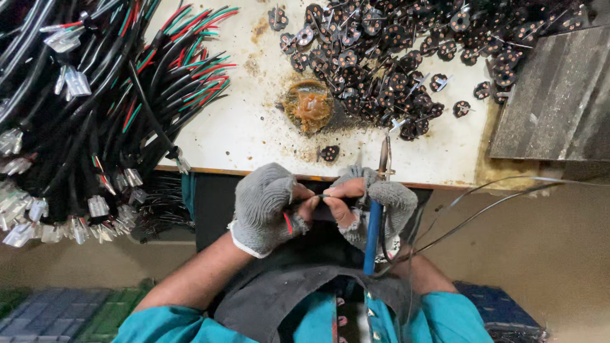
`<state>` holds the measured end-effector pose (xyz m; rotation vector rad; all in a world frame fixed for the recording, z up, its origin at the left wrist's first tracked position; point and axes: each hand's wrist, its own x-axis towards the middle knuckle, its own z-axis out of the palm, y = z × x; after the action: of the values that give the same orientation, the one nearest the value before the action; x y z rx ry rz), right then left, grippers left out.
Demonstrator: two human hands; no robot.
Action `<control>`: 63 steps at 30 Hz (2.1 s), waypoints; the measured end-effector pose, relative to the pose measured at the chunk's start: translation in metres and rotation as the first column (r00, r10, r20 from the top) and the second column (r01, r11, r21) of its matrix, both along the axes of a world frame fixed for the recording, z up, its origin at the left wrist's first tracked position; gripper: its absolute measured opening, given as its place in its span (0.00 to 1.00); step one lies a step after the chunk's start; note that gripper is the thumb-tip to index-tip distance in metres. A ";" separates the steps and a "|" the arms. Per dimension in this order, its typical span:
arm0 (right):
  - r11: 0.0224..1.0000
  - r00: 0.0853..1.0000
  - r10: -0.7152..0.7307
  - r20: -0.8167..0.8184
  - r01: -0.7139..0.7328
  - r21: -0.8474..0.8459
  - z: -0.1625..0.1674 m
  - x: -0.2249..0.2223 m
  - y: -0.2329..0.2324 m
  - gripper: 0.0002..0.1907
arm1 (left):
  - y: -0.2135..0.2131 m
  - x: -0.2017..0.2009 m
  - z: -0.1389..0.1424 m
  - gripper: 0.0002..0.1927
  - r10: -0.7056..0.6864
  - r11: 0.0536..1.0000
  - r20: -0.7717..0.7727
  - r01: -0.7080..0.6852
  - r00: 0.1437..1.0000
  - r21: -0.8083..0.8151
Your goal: The person solders wires to small black connector components at a workbench. They hold a wire in one hand and a soldering iron in the other, dip the wire tip into flux, solder the joint, and set the finished connector aside, repeating the process for successive connectors.
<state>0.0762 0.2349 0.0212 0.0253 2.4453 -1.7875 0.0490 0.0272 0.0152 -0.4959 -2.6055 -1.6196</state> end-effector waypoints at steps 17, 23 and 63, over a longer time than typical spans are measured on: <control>0.875 0.950 0.222 -0.218 -0.095 0.475 -0.017 -0.047 0.002 0.11 | -0.016 -0.069 -0.016 0.07 0.260 0.928 0.028 -0.242 0.965 -0.282; 0.898 0.924 0.205 -0.324 -0.046 0.437 -0.023 -0.045 -0.004 0.14 | -0.018 -0.066 -0.014 0.08 0.239 0.946 -0.070 -0.249 0.968 -0.210; 0.822 0.830 0.435 -0.349 -0.208 0.529 -0.071 0.008 0.047 0.13 | 0.004 -0.041 -0.009 0.10 -0.079 0.897 0.053 0.094 0.995 -0.433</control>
<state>0.0840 0.2823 -0.0501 -0.8258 2.9046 -1.1009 0.0078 0.0314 0.0058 -0.6108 -3.0174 -1.0556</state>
